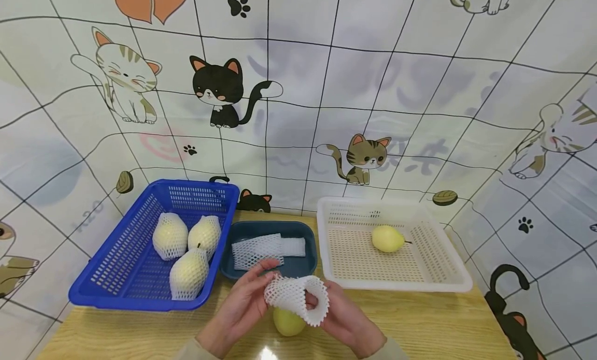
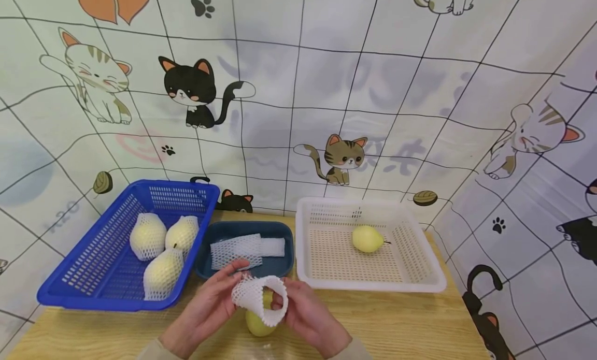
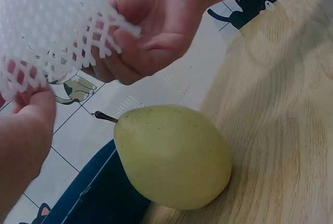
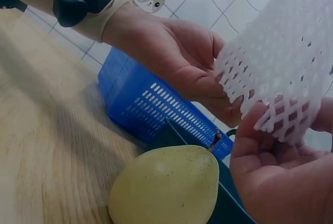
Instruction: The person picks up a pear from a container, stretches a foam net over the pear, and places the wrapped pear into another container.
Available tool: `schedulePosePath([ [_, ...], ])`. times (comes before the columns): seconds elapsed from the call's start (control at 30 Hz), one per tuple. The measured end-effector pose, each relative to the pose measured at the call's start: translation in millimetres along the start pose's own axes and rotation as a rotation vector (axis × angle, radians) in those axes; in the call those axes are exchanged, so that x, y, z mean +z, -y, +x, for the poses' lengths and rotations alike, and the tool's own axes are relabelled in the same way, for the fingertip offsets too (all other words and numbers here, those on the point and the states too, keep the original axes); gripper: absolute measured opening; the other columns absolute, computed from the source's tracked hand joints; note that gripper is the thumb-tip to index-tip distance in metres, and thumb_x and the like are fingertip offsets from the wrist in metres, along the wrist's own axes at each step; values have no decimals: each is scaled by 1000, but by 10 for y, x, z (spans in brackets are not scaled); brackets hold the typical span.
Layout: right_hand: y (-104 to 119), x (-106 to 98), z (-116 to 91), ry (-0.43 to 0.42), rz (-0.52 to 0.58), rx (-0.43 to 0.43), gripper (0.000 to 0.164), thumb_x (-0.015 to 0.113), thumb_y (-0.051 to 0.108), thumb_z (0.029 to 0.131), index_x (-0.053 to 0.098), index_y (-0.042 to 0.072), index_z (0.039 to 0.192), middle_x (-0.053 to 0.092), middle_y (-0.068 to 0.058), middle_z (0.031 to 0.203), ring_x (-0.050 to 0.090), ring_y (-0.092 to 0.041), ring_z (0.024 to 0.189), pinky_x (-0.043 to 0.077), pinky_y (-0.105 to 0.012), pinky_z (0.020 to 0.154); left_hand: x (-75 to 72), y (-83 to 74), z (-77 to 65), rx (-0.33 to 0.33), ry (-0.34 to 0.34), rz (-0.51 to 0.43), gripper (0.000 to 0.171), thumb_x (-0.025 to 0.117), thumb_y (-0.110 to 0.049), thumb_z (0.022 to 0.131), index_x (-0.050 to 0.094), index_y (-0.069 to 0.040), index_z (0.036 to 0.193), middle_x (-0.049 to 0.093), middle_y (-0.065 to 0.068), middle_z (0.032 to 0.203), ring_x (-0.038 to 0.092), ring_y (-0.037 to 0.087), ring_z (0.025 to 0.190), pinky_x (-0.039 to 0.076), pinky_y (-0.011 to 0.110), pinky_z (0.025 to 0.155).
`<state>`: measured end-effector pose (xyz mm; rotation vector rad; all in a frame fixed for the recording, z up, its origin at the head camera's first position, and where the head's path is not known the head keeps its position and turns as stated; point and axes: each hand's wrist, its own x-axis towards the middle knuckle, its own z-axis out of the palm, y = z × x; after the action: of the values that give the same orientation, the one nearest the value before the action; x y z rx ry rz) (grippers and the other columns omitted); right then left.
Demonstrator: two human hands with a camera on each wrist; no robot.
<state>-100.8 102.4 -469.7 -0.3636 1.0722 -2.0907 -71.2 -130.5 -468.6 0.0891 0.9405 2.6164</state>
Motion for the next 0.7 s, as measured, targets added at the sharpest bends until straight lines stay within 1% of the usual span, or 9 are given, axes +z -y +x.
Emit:
schedulePosePath([
  [0.07,6,-4,17,13,27,-24,19,46,21,112,61,19,100,52,8,83,49,-7,79,43,-20,74,-20,-1,-7,-52,20,24,23,41,-8,112,55,-10,129,62,4,110,60,14,101,52,26,86],
  [0.13,15,-5,24,18,48,-37,25,39,21,114,61,18,102,53,7,83,50,-8,78,44,-20,74,-39,-3,-9,-116,53,76,25,41,-13,112,57,-7,131,63,5,115,61,13,104,53,26,89],
  [0.23,28,8,26,-3,59,-55,25,38,21,114,62,16,107,61,5,90,57,-8,80,48,-21,77,-55,-2,-12,-187,106,200,32,42,-19,113,58,0,133,66,7,119,63,14,107,55,27,91],
  [0.33,25,24,33,-27,53,-71,23,40,21,114,62,17,109,66,5,98,60,-8,82,50,-23,79,-63,-3,-15,-209,118,312,35,46,-22,112,61,3,129,68,7,117,65,13,105,56,28,89],
  [0.4,14,27,37,-31,39,-77,23,39,20,114,61,18,109,65,7,99,60,-8,81,50,-24,78,-64,-9,-20,-199,93,355,30,48,-21,111,64,2,122,69,5,112,66,12,101,56,27,86],
  [0.53,-41,0,30,-30,-11,-51,23,38,22,114,60,20,106,60,8,91,54,-7,74,49,-24,73,-72,-22,-30,-164,10,357,19,50,-18,110,65,-6,111,68,2,106,65,10,94,55,25,80],
  [0.6,-86,-24,20,-46,-29,-27,24,38,22,114,61,21,106,57,8,86,52,-6,72,49,-23,70,-83,-19,-38,-159,-39,351,17,50,-17,110,64,-8,109,67,2,104,64,10,92,55,25,79],
  [0.67,-141,-47,15,-80,-40,2,26,37,22,114,62,22,106,57,8,84,54,-4,72,50,-22,69,-101,-3,-48,-162,-96,351,16,50,-19,110,62,-8,110,66,1,103,64,10,91,55,26,78],
  [0.7,-168,-55,13,-97,-42,17,26,37,22,114,62,22,107,59,8,86,56,-3,74,52,-22,70,-113,9,-53,-163,-125,355,15,50,-19,110,62,-9,111,66,1,102,64,10,90,55,26,77],
])
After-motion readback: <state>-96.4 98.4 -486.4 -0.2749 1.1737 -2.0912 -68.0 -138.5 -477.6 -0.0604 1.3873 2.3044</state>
